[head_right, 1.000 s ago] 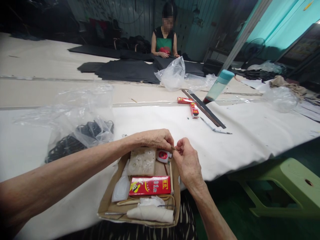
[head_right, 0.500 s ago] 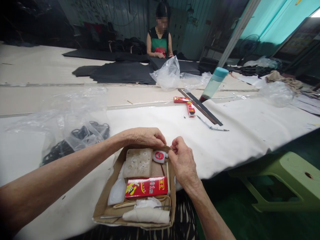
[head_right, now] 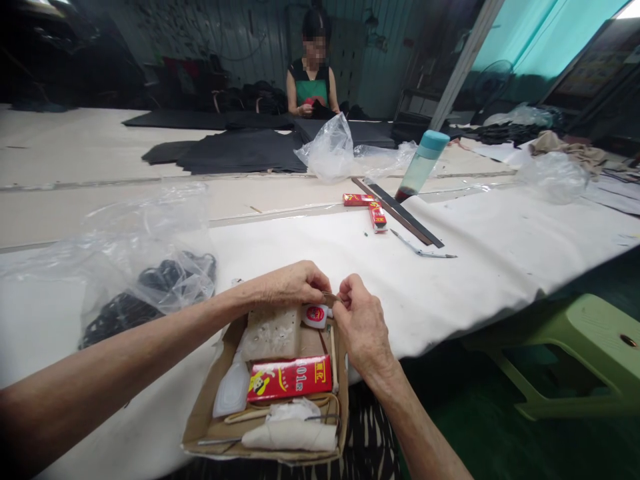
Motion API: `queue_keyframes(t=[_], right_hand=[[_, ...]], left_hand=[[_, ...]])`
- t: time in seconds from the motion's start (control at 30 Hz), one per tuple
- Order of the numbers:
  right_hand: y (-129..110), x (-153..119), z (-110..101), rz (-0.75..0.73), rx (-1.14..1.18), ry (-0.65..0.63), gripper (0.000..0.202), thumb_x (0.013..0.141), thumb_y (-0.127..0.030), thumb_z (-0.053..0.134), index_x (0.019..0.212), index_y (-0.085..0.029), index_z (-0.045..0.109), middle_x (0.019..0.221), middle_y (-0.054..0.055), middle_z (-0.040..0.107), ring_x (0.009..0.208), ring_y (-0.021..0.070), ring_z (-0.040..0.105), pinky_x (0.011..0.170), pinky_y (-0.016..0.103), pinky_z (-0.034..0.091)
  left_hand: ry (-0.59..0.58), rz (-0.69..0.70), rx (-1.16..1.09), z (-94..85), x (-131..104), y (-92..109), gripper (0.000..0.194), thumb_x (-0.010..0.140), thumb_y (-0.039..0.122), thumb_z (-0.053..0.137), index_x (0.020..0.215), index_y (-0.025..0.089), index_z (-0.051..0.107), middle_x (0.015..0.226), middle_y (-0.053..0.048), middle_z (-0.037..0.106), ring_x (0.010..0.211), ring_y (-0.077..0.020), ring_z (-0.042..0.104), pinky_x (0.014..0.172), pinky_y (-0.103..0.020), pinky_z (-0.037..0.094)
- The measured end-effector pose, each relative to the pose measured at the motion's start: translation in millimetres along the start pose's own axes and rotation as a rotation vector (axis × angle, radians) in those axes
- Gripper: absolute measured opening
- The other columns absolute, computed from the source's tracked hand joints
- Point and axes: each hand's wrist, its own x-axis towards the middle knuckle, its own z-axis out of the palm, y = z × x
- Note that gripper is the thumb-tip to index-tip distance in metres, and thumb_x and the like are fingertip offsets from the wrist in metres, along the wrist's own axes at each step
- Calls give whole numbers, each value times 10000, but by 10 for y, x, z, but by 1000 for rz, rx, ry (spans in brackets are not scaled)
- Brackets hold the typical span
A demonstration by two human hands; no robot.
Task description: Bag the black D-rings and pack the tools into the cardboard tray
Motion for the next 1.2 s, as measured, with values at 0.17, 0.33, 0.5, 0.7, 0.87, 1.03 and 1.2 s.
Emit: queue_keyframes(t=[0.17,0.33,0.5,0.7,0.87,1.03,1.2], right_hand=[[8,-5,4,-14,5,14,54,672,-227,461,721,-229,438,629,-35,561,593,147,501,564,263,339],[24,-44,24,-59,41,40,44,696,-243,457,726,-230,428,633,-33,547,590,148,502,574,267,347],[7,33,51,-77,82,139,50,690,-235,445,737,-233,426,625,-34,537,586,149,490,585,269,350],[71,74,28,-4,36,159,51,667,-228,458,713,-235,435,583,-34,529,553,156,493,557,272,332],[117,-121,-60,16,125,103,63,739,-259,469,712,-236,416,598,-32,524,558,152,495,545,266,354],[217,-308,-144,15,343,-48,128,853,-327,439,806,-238,518,756,-6,619,685,156,572,623,259,425],[358,-366,-190,25,487,-169,237,909,-352,372,962,-269,588,909,8,660,829,166,623,695,257,475]], left_hand=[[29,-27,4,11,3,52,191,647,185,512,724,101,666,555,28,504,556,-98,432,517,-200,328],[80,-24,158,45,-38,99,199,636,117,500,713,101,682,550,27,527,547,-90,433,519,-191,313],[141,-11,331,-27,14,167,244,658,73,491,785,109,696,602,6,598,570,-99,470,551,-190,338],[4,55,582,-95,261,274,215,701,77,543,807,165,708,713,0,651,646,-116,516,605,-203,359],[-93,160,703,-11,242,384,157,715,57,568,738,173,672,739,-2,631,732,-138,535,680,-225,386],[33,204,777,149,51,361,205,786,56,504,778,185,663,805,-17,645,786,-158,518,739,-284,383],[204,180,727,327,-102,388,219,862,99,452,864,179,656,855,-39,656,861,-182,512,809,-342,397]])
